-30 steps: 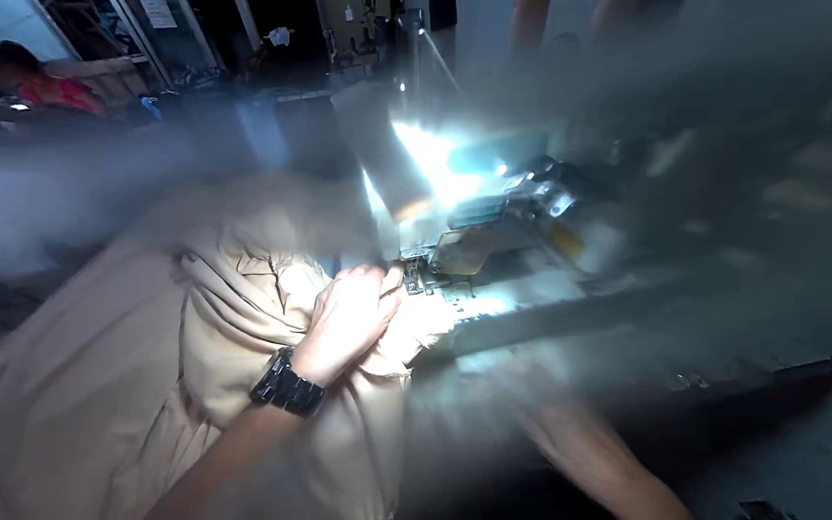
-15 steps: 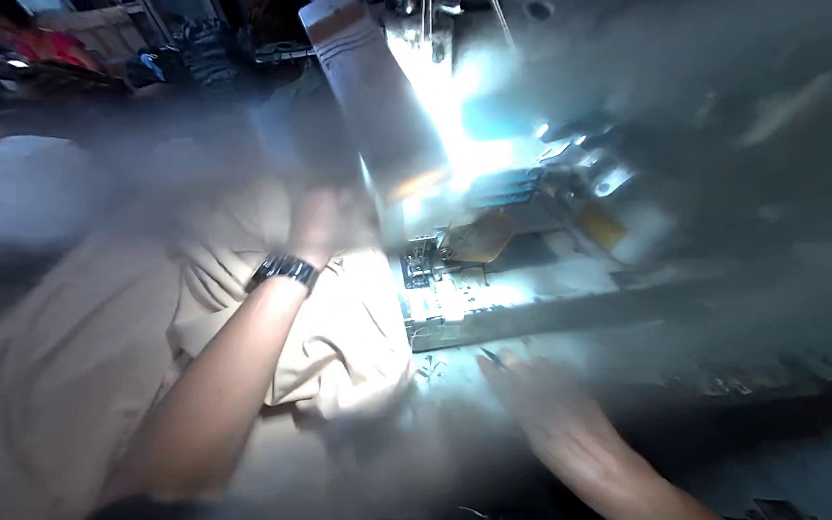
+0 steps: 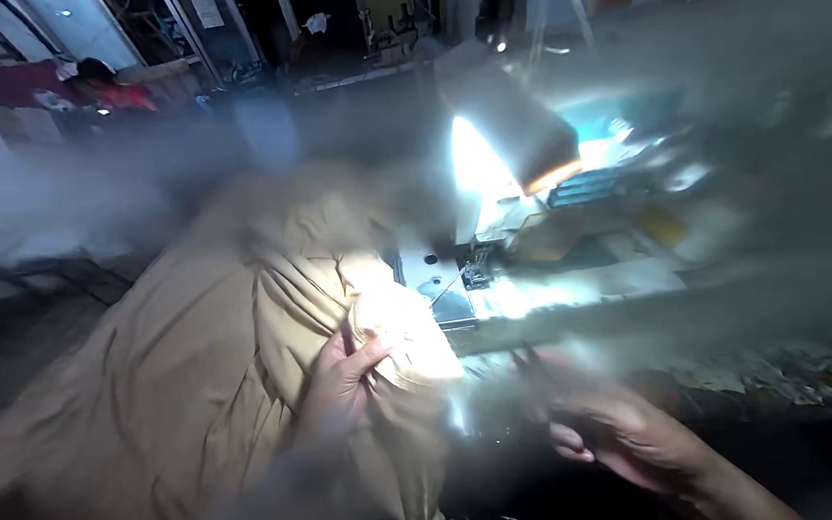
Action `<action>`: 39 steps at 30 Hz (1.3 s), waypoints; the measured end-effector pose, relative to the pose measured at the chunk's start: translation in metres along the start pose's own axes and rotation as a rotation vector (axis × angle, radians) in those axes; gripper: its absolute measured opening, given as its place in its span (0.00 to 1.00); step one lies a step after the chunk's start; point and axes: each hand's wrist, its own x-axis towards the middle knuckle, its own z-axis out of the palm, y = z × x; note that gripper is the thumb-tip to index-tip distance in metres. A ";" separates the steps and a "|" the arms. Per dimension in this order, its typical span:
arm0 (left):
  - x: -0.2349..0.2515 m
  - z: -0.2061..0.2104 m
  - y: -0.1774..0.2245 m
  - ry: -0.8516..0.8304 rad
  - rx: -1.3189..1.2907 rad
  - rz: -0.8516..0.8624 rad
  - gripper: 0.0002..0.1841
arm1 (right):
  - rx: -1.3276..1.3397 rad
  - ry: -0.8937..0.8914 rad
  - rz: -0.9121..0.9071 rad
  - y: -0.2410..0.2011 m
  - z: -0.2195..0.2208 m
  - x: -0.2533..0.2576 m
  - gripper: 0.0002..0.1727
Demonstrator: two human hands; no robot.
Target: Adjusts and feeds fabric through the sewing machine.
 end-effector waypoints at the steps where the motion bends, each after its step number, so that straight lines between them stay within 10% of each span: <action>1: 0.001 -0.002 -0.001 0.000 -0.014 -0.003 0.15 | -0.096 -0.010 -0.073 0.003 0.005 0.004 0.17; 6: 0.001 -0.007 -0.004 0.000 -0.063 -0.010 0.14 | -1.524 0.321 -0.759 0.001 0.010 0.032 0.29; 12: -0.001 -0.014 -0.007 -0.063 -0.198 0.021 0.14 | -1.893 0.339 -0.827 -0.021 0.035 0.091 0.17; 16: -0.014 -0.031 -0.009 -0.231 -0.301 0.077 0.12 | -1.632 0.257 -0.865 -0.020 0.034 0.093 0.18; 21: -0.043 -0.023 -0.013 -0.145 -0.287 0.034 0.14 | -0.528 0.053 -0.350 0.025 0.050 0.046 0.15; 26: -0.062 -0.029 -0.029 0.054 -0.257 0.058 0.06 | 0.306 0.247 -0.066 0.048 0.065 0.033 0.09; 39: -0.070 -0.060 -0.055 -0.198 0.133 0.223 0.10 | 0.258 0.484 -0.303 0.072 0.050 0.033 0.12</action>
